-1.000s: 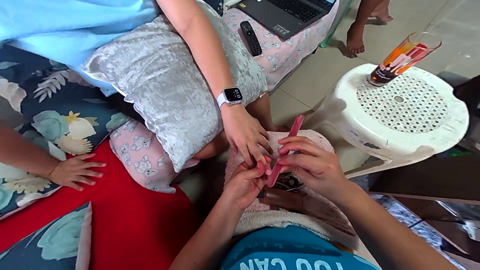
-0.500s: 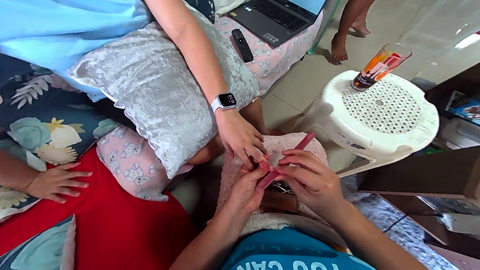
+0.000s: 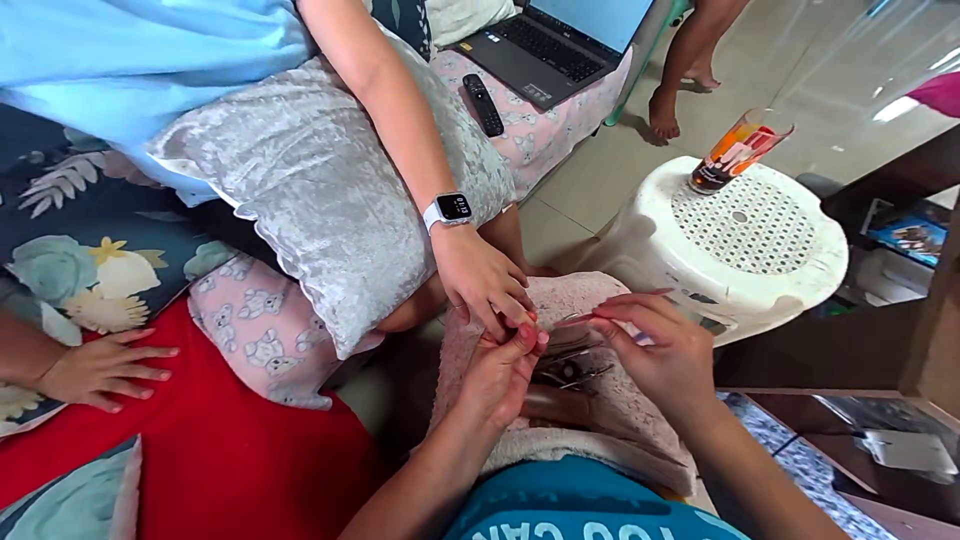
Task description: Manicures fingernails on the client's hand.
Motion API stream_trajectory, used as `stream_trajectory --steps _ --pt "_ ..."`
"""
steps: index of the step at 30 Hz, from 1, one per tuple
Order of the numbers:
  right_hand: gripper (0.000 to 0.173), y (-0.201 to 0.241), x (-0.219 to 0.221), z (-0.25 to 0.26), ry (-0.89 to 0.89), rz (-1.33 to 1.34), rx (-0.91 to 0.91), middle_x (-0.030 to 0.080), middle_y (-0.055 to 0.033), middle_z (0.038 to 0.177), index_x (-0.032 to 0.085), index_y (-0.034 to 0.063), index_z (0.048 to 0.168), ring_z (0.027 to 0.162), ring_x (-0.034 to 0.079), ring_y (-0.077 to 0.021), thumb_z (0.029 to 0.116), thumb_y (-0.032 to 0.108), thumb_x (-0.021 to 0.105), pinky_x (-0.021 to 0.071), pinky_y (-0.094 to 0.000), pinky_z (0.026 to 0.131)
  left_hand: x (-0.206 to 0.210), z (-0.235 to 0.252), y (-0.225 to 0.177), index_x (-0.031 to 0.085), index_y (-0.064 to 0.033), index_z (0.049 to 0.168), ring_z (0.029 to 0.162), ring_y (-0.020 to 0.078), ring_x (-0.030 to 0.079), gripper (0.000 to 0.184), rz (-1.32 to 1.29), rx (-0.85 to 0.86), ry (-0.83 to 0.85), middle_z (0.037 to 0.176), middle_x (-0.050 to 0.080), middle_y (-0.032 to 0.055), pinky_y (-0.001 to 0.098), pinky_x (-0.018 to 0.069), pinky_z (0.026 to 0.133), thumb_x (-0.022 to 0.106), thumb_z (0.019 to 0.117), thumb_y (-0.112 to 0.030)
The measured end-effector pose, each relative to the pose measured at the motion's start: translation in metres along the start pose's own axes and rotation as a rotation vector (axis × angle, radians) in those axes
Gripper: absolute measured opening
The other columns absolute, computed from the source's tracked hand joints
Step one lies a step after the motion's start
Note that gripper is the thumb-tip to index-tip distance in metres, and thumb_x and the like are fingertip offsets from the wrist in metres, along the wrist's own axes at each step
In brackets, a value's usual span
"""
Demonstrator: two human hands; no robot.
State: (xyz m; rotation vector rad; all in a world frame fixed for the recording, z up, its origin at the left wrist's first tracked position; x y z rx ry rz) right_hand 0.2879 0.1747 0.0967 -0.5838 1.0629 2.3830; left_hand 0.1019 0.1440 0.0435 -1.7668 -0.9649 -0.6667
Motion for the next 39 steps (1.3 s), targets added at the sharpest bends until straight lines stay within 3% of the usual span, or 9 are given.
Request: stream_trajectory --steps 7,13,16,19,22,25,29,32,39 --pt "0.031 0.043 0.017 -0.002 0.096 0.091 -0.058 0.073 -0.0033 0.095 0.075 0.0125 0.095 0.095 0.067 -0.0120 0.0964 0.043 0.069 0.0554 -0.0262 0.081 0.005 -0.001 0.002 0.064 -0.0041 0.102 0.076 0.0134 0.070 0.013 0.078 -0.005 0.043 0.085 0.071 0.0061 0.0296 0.0606 0.076 0.055 0.0991 0.004" --pt "0.034 -0.003 0.009 0.006 0.099 -0.005 0.085 0.073 -0.0063 0.091 0.075 0.0085 0.092 0.089 0.069 -0.0188 0.0939 0.042 0.070 0.0569 -0.0387 0.078 0.003 -0.003 -0.002 0.063 -0.0015 0.101 0.078 0.0157 0.069 0.014 0.000 0.001 0.028 0.087 0.069 0.0089 0.0305 0.0598 0.082 0.054 0.0985 0.008" --pt "0.033 -0.005 0.001 0.006 0.093 0.019 0.129 0.073 -0.0033 0.089 0.074 0.0086 0.092 0.087 0.068 -0.0123 0.0928 0.041 0.071 0.0562 -0.0310 0.079 0.003 -0.002 0.001 0.063 -0.0021 0.102 0.078 0.0151 0.069 0.014 0.001 -0.002 0.045 0.088 0.070 0.0083 0.0302 0.0599 0.081 0.054 0.0983 0.008" --pt "0.033 0.024 0.014 0.004 0.153 0.090 0.058 0.072 -0.0024 0.091 0.074 0.0103 0.093 0.090 0.067 -0.0116 0.0942 0.043 0.071 0.0561 -0.0290 0.079 0.004 0.000 0.003 0.064 -0.0032 0.102 0.079 0.0147 0.070 0.014 0.026 -0.006 0.057 0.087 0.071 0.0071 0.0317 0.0601 0.082 0.054 0.0988 0.006" --pt "0.033 0.016 0.018 0.008 0.142 0.054 0.054 0.072 -0.0013 0.090 0.075 0.0117 0.091 0.089 0.067 -0.0113 0.0939 0.044 0.070 0.0557 -0.0294 0.078 0.004 -0.002 0.002 0.062 -0.0026 0.102 0.079 0.0149 0.070 0.013 0.021 -0.003 0.031 0.087 0.070 0.0077 0.0315 0.0597 0.083 0.053 0.0994 0.007" --pt "0.033 -0.016 0.006 0.010 0.087 -0.018 0.130 0.073 -0.0077 0.091 0.075 0.0062 0.093 0.089 0.069 -0.0185 0.0929 0.039 0.072 0.0573 -0.0392 0.080 0.000 -0.002 0.001 0.062 -0.0026 0.101 0.078 0.0145 0.069 0.013 -0.002 -0.005 0.039 0.088 0.069 0.0080 0.0300 0.0594 0.081 0.055 0.0984 0.007" --pt "0.029 0.001 -0.003 0.002 -0.013 0.092 -0.009 0.073 -0.0077 0.100 0.075 0.0073 0.094 0.102 0.067 -0.0150 0.0918 0.036 0.077 0.0555 -0.0304 0.090 0.003 0.001 0.007 0.060 -0.0037 0.104 0.080 0.0148 0.069 0.013 0.015 -0.026 0.022 0.089 0.069 0.0073 0.0305 0.0595 0.082 0.052 0.1003 0.006" --pt "0.024 0.030 0.005 -0.008 -0.073 0.107 -0.191 0.070 -0.0054 0.102 0.071 0.0111 0.096 0.111 0.064 -0.0175 0.0938 0.034 0.076 0.0512 -0.0334 0.101 0.005 0.004 0.009 0.060 -0.0042 0.106 0.082 0.0150 0.070 0.012 0.045 -0.030 0.037 0.091 0.070 0.0074 0.0312 0.0598 0.079 0.052 0.1014 0.003" --pt "0.022 0.034 0.013 -0.012 -0.083 0.050 -0.210 0.069 -0.0051 0.099 0.071 0.0105 0.094 0.110 0.063 -0.0176 0.0937 0.031 0.077 0.0493 -0.0315 0.101 0.005 0.005 0.010 0.061 -0.0037 0.105 0.084 0.0159 0.071 0.012 0.010 -0.040 0.032 0.094 0.071 0.0092 0.0312 0.0602 0.079 0.053 0.1007 0.004"
Point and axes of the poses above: each hand's wrist, its own z-axis towards the middle knuckle, its own x-axis out of the palm, y = z × x, the point moved 6 cm from there along z, towards the middle knuckle
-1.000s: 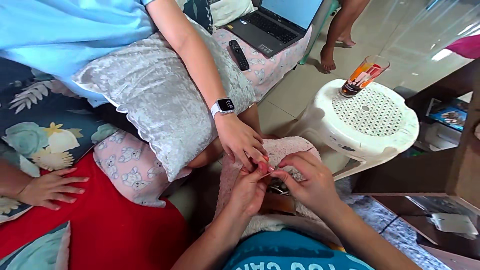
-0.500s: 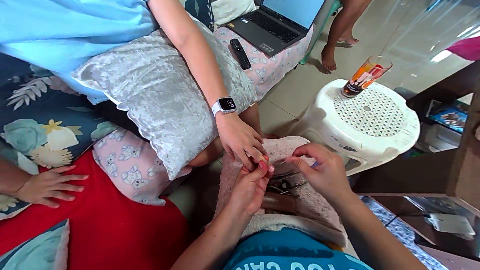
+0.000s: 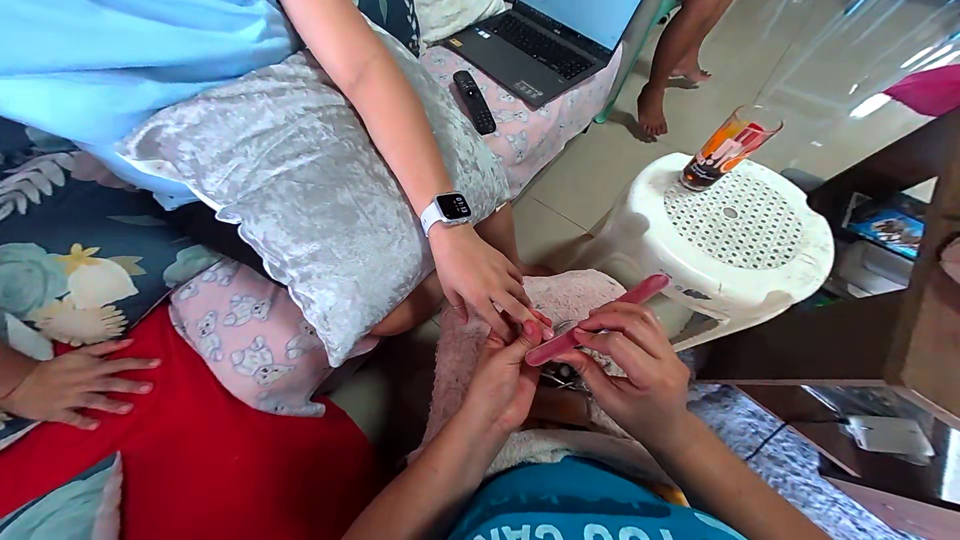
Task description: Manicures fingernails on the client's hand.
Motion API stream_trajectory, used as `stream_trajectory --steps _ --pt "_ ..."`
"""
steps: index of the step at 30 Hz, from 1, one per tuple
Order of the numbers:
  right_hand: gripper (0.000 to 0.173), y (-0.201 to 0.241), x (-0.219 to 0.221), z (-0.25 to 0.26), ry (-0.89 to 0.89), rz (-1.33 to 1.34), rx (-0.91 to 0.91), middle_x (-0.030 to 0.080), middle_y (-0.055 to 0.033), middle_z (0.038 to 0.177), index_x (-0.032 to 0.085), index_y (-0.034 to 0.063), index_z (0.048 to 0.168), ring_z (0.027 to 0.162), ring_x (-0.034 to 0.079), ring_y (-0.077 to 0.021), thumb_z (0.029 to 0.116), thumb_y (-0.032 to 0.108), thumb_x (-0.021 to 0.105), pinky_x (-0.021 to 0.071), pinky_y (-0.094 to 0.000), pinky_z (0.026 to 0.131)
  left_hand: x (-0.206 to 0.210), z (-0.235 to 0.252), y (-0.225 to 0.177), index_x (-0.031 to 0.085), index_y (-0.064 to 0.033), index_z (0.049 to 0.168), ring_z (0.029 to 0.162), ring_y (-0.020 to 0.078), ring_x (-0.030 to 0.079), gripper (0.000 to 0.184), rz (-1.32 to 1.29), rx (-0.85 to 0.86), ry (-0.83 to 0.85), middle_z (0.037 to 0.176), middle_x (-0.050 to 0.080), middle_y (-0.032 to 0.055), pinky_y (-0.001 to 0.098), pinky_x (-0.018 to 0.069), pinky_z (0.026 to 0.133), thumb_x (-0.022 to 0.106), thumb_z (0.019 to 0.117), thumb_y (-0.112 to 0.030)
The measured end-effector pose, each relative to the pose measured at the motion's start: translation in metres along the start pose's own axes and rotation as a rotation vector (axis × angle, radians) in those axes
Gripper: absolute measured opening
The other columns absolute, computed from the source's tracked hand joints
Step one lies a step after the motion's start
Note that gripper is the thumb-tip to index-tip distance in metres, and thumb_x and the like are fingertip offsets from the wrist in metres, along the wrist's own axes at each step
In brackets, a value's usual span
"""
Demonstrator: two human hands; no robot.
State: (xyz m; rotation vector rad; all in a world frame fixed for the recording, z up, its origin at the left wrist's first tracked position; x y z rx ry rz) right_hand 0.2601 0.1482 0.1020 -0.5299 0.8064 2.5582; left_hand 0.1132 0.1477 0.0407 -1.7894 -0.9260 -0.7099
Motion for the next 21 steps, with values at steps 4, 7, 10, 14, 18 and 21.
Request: stream_trajectory --steps 4,7,10,14,18,21 --pt "0.022 -0.001 0.002 0.001 0.011 0.008 0.004 0.070 -0.0049 0.098 0.071 0.0105 0.093 0.110 0.063 -0.0174 0.0938 0.032 0.077 0.0489 -0.0308 0.101 -0.001 -0.001 -0.001 0.061 -0.0039 0.104 0.083 0.0155 0.070 0.012 -0.005 -0.012 -0.012 0.092 0.070 0.0082 0.0310 0.0603 0.080 0.054 0.1004 0.004" --pt "0.022 -0.012 -0.002 0.007 0.021 0.046 -0.015 0.070 -0.0050 0.099 0.070 0.0106 0.094 0.110 0.063 -0.0173 0.0932 0.032 0.078 0.0501 -0.0318 0.101 -0.004 0.000 -0.002 0.062 -0.0030 0.102 0.083 0.0161 0.070 0.012 -0.004 -0.003 0.012 0.092 0.070 0.0084 0.0325 0.0603 0.081 0.055 0.0986 0.006" --pt "0.023 -0.027 -0.006 0.015 0.052 0.107 -0.012 0.071 -0.0042 0.099 0.073 0.0103 0.092 0.109 0.065 -0.0157 0.0921 0.033 0.078 0.0512 -0.0314 0.099 -0.005 -0.001 -0.004 0.062 -0.0024 0.102 0.084 0.0166 0.071 0.013 -0.002 0.004 0.027 0.092 0.070 0.0086 0.0332 0.0604 0.084 0.055 0.0979 0.008" --pt "0.023 -0.011 0.007 0.020 0.154 0.178 -0.040 0.070 -0.0041 0.098 0.072 0.0100 0.091 0.108 0.064 -0.0156 0.0937 0.032 0.077 0.0512 -0.0301 0.099 -0.005 -0.001 -0.004 0.065 -0.0031 0.102 0.080 0.0134 0.070 0.013 0.044 0.015 0.021 0.091 0.071 0.0076 0.0289 0.0603 0.076 0.057 0.0973 0.006" --pt "0.024 -0.028 0.005 0.024 0.159 0.196 0.025 0.072 -0.0028 0.097 0.074 0.0101 0.089 0.107 0.066 -0.0135 0.0912 0.034 0.079 0.0537 -0.0294 0.096 -0.007 -0.002 -0.007 0.063 -0.0026 0.102 0.084 0.0155 0.071 0.014 0.052 0.029 0.020 0.092 0.071 0.0082 0.0322 0.0605 0.083 0.057 0.0970 0.008" --pt "0.024 -0.038 0.001 0.026 0.140 0.175 0.060 0.073 -0.0023 0.097 0.076 0.0100 0.088 0.107 0.066 -0.0127 0.0887 0.033 0.081 0.0540 -0.0288 0.095 -0.007 -0.001 -0.007 0.065 -0.0027 0.101 0.084 0.0155 0.070 0.015 0.047 0.040 0.026 0.091 0.071 0.0077 0.0326 0.0595 0.085 0.057 0.0967 0.008"
Point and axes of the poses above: each hand's wrist, its own z-axis towards the middle knuckle, its own x-axis out of the palm, y = z × x, the point moved 6 cm from there along z, towards the middle knuckle
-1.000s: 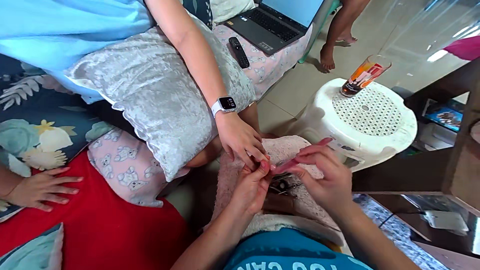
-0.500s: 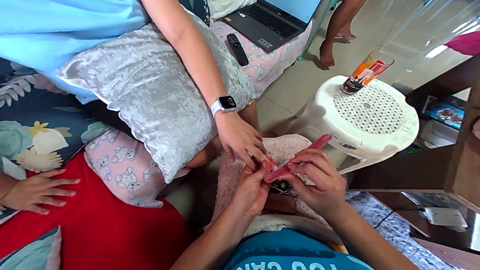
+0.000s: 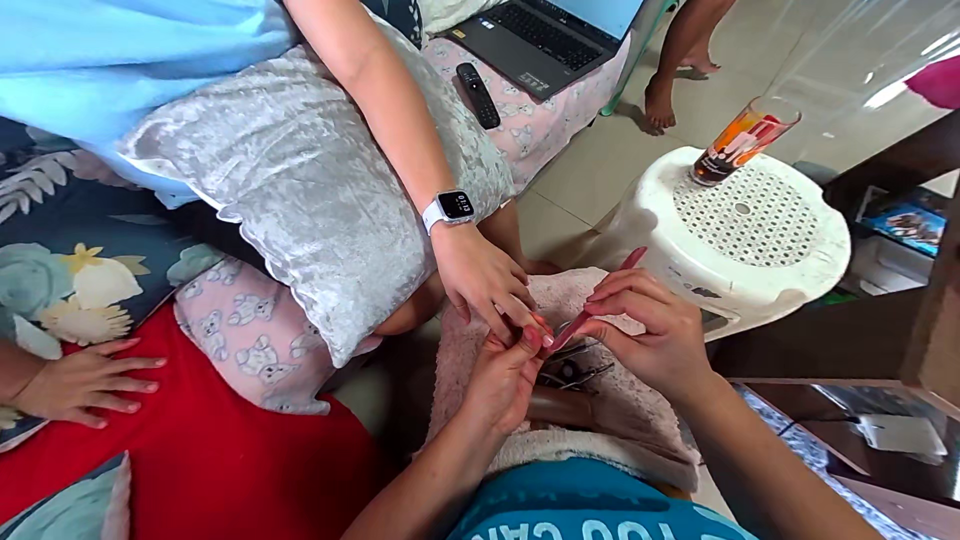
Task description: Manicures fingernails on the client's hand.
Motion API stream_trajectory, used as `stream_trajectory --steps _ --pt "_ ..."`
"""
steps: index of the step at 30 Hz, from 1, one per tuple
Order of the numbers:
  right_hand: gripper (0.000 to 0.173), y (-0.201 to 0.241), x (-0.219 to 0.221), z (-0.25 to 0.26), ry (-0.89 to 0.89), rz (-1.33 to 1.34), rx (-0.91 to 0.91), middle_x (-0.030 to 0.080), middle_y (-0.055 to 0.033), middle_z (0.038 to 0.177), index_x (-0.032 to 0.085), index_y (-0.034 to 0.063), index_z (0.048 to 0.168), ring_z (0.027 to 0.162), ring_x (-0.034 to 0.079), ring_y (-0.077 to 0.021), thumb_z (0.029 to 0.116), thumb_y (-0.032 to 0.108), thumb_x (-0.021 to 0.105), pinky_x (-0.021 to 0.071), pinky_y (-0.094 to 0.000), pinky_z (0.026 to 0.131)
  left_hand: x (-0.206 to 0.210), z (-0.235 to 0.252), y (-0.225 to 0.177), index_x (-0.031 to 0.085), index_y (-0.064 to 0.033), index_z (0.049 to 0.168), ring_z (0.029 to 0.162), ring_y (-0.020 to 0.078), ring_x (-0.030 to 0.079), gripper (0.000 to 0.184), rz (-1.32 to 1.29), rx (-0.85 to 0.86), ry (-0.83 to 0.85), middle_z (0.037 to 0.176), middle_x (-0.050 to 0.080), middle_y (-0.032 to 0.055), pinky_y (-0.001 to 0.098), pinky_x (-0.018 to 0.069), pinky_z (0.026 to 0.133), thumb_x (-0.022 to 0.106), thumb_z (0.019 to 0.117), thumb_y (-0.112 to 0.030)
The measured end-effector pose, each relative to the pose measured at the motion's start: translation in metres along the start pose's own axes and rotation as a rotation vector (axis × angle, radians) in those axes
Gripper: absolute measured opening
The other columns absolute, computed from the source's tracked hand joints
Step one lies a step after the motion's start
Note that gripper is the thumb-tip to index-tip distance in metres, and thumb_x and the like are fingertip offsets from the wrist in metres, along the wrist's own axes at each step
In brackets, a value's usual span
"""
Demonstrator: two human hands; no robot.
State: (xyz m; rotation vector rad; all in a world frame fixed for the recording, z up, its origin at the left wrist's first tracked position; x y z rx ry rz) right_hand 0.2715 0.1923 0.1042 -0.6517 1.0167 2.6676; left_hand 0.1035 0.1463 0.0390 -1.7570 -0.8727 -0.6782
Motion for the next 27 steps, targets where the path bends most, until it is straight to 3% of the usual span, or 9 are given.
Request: stream_trajectory --steps 4,9,14,20,27 --pt "0.025 0.025 0.015 -0.003 0.041 0.009 -0.055 0.070 -0.0031 0.094 0.073 0.0100 0.089 0.104 0.064 -0.0133 0.0933 0.034 0.077 0.0516 -0.0281 0.096 0.002 0.000 0.001 0.065 -0.0033 0.103 0.082 0.0126 0.070 0.013 0.051 0.008 -0.003 0.091 0.071 0.0062 0.0288 0.0600 0.078 0.057 0.0974 0.006" --pt "0.025 -0.003 -0.001 0.001 -0.011 -0.060 0.052 0.073 -0.0034 0.094 0.077 0.0091 0.087 0.100 0.067 -0.0113 0.0883 0.034 0.080 0.0558 -0.0270 0.087 0.000 0.000 -0.002 0.064 -0.0015 0.102 0.081 0.0149 0.070 0.014 0.026 0.009 -0.027 0.091 0.071 0.0082 0.0308 0.0601 0.082 0.058 0.0958 0.009" --pt "0.025 0.017 0.007 0.005 0.017 0.024 -0.026 0.072 -0.0018 0.094 0.075 0.0101 0.089 0.103 0.066 -0.0112 0.0909 0.034 0.079 0.0539 -0.0268 0.093 0.001 -0.002 0.001 0.064 -0.0029 0.105 0.085 0.0154 0.072 0.016 0.022 -0.007 -0.029 0.096 0.073 0.0081 0.0319 0.0609 0.083 0.053 0.0995 0.006" --pt "0.024 0.007 -0.003 0.004 0.094 0.077 -0.090 0.071 -0.0022 0.096 0.074 0.0101 0.092 0.107 0.065 -0.0132 0.0908 0.034 0.080 0.0536 -0.0295 0.095 -0.002 -0.004 -0.002 0.068 -0.0019 0.105 0.084 0.0163 0.072 0.013 0.015 -0.019 0.011 0.093 0.073 0.0095 0.0321 0.0612 0.082 0.061 0.0963 0.005" --pt "0.025 0.005 0.005 0.005 0.119 0.078 -0.121 0.072 -0.0022 0.096 0.075 0.0090 0.091 0.108 0.065 -0.0129 0.0912 0.033 0.079 0.0530 -0.0277 0.096 -0.001 -0.006 -0.003 0.068 -0.0024 0.105 0.085 0.0165 0.072 0.013 0.014 -0.018 0.017 0.093 0.073 0.0093 0.0325 0.0609 0.082 0.060 0.0966 0.005"
Point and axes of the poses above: each hand's wrist, its own z-axis towards the middle knuckle, its own x-axis out of the palm, y = z × x, the point moved 6 cm from there along z, towards the middle knuckle
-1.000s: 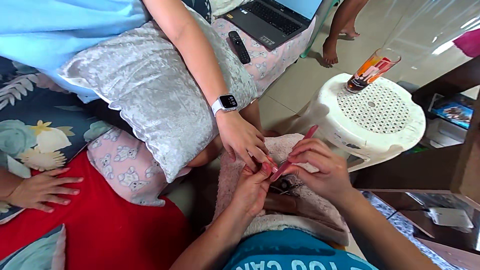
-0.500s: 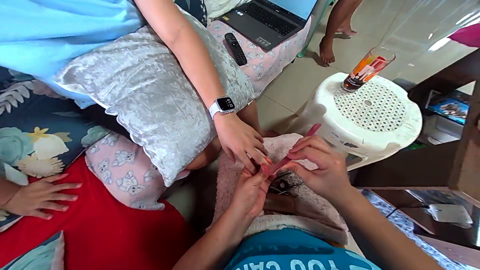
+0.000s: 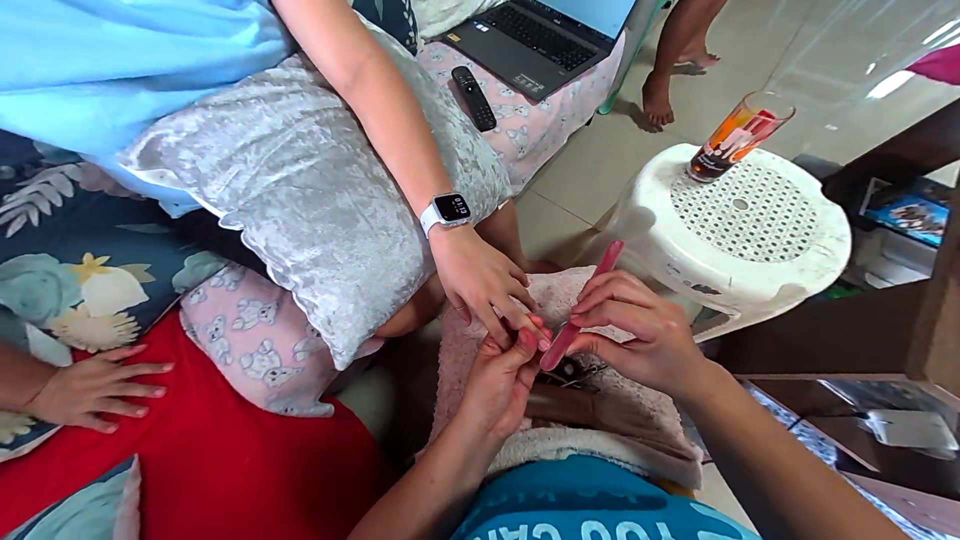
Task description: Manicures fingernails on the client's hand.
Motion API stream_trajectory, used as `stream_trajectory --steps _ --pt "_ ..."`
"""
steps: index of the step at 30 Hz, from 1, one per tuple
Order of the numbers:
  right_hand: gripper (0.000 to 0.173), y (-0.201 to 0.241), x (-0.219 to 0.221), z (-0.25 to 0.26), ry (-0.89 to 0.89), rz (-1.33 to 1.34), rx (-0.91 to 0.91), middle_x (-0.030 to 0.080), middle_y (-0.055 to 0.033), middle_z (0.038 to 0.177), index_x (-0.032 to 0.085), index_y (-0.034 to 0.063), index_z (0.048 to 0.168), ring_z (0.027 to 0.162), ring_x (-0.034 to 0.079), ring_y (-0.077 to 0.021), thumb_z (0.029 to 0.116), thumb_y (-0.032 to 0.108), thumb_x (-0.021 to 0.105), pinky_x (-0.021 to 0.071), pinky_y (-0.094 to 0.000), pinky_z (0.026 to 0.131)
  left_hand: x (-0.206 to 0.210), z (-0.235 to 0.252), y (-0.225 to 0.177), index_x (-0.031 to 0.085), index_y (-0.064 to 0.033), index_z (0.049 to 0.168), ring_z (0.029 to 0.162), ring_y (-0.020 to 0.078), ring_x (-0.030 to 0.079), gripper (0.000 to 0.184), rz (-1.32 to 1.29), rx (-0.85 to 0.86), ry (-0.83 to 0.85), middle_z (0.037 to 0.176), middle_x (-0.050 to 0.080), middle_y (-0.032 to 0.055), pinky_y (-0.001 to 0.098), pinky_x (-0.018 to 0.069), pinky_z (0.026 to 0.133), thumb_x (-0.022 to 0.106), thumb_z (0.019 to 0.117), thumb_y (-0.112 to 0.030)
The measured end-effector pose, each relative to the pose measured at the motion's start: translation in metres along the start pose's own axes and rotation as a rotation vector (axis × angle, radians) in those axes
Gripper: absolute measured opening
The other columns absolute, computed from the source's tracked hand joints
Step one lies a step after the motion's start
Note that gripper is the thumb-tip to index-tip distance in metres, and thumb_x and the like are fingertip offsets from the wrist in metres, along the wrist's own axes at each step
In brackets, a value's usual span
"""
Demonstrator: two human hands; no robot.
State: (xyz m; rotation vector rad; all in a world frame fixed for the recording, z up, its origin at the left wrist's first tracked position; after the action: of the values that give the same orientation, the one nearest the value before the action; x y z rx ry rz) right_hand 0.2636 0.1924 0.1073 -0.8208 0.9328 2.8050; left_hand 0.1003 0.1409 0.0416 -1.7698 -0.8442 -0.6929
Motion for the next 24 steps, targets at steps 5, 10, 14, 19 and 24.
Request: stream_trajectory --steps 5,10,14,19,24 --pt "0.024 -0.010 -0.002 0.007 -0.002 0.019 0.012 0.071 -0.0009 0.096 0.076 0.0091 0.088 0.107 0.065 -0.0118 0.0898 0.033 0.079 0.0540 -0.0273 0.095 0.001 -0.001 -0.001 0.066 -0.0023 0.105 0.084 0.0158 0.072 0.015 0.019 0.021 -0.009 0.092 0.073 0.0079 0.0328 0.0605 0.084 0.056 0.0977 0.007" --pt "0.024 0.016 0.016 0.006 0.071 0.014 -0.014 0.070 -0.0027 0.093 0.073 0.0096 0.091 0.105 0.065 -0.0139 0.0942 0.033 0.076 0.0520 -0.0293 0.096 0.000 0.002 0.000 0.067 -0.0025 0.104 0.081 0.0131 0.072 0.014 0.059 0.031 -0.027 0.090 0.073 0.0075 0.0284 0.0607 0.076 0.057 0.0983 0.005" --pt "0.023 -0.004 -0.001 0.007 -0.001 -0.049 0.080 0.071 -0.0011 0.094 0.077 0.0094 0.088 0.102 0.066 -0.0105 0.0892 0.032 0.079 0.0549 -0.0267 0.091 -0.001 0.002 -0.001 0.064 -0.0008 0.104 0.082 0.0163 0.072 0.016 0.013 0.036 -0.054 0.091 0.073 0.0091 0.0321 0.0607 0.081 0.058 0.0953 0.011" --pt "0.025 0.020 0.016 0.004 0.029 -0.033 0.048 0.071 -0.0024 0.092 0.075 0.0113 0.091 0.102 0.065 -0.0133 0.0933 0.036 0.076 0.0529 -0.0290 0.093 0.001 0.004 0.001 0.067 -0.0019 0.102 0.079 0.0128 0.072 0.013 0.053 0.052 -0.064 0.089 0.074 0.0077 0.0284 0.0609 0.076 0.059 0.0963 0.007" --pt "0.032 -0.016 -0.013 -0.005 0.012 -0.200 0.296 0.071 -0.0055 0.092 0.074 0.0086 0.093 0.090 0.068 -0.0163 0.0927 0.040 0.072 0.0575 -0.0376 0.077 -0.001 -0.001 -0.003 0.065 -0.0003 0.105 0.080 0.0168 0.072 0.014 -0.010 0.029 -0.023 0.091 0.072 0.0108 0.0313 0.0608 0.080 0.058 0.0957 0.009"
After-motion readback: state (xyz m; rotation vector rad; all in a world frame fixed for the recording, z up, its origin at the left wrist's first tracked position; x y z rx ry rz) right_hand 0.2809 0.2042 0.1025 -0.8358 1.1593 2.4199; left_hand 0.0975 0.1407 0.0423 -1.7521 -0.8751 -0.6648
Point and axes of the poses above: each hand's wrist, its own z-axis towards the middle knuckle, its own x-axis out of the palm, y = z × x, the point moved 6 cm from there along z, towards the middle knuckle
